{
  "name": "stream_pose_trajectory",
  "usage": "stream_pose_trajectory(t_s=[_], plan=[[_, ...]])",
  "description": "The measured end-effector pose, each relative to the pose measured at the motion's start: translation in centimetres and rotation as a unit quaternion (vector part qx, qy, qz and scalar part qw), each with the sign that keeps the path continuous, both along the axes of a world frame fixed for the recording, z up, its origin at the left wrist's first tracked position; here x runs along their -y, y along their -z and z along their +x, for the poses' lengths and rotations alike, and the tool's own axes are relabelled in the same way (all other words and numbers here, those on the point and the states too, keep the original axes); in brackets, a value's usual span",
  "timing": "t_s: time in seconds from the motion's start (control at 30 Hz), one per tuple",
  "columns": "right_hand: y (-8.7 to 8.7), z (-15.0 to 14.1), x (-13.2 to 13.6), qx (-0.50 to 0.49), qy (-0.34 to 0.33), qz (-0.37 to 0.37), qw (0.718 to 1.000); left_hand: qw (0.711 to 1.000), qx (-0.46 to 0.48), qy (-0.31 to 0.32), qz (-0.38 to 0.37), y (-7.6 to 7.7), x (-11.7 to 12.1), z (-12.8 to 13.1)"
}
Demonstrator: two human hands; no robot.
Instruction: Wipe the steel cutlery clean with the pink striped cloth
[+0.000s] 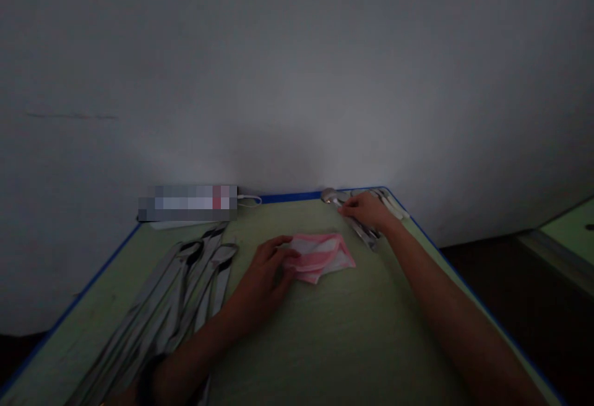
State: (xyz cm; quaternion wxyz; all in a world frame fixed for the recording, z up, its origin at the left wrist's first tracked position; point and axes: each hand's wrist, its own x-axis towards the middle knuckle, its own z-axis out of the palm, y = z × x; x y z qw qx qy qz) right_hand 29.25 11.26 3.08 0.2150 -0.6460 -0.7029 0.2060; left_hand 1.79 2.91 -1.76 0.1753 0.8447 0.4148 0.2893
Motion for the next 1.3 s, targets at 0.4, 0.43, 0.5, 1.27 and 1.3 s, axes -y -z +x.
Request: stream_pose_trajectory(t_s=[0.4, 0.43, 0.5, 1.27, 1.3], plan=[[2.0, 2.1, -1.3, 0.092, 0.093, 0.008, 0.991, 1.0, -0.022, 0.011, -0.002, 0.2, 0.1, 0.0], [2.2, 1.9, -1.4, 0.1, 0.095, 0.01, 0.99, 1.0, -0.022, 0.012, -0.003, 0.2, 0.1, 0.0], [2.3, 1.8, -1.4, 0.118, 0.1, 0.019, 0.988, 1.0, -0.024, 0.013, -0.005, 0.1, 0.1, 0.0], [1.5, -0.1, -0.4, 0.264, 0.111, 0.039, 0.957, 0.999, -0.027, 0.018, -0.01, -0.2, 0.1, 0.1], [1.5, 0.0, -0.4, 0.268, 0.113, 0.04, 0.956, 0.999, -0.025, 0.019, -0.008, -0.2, 0.1, 0.1]])
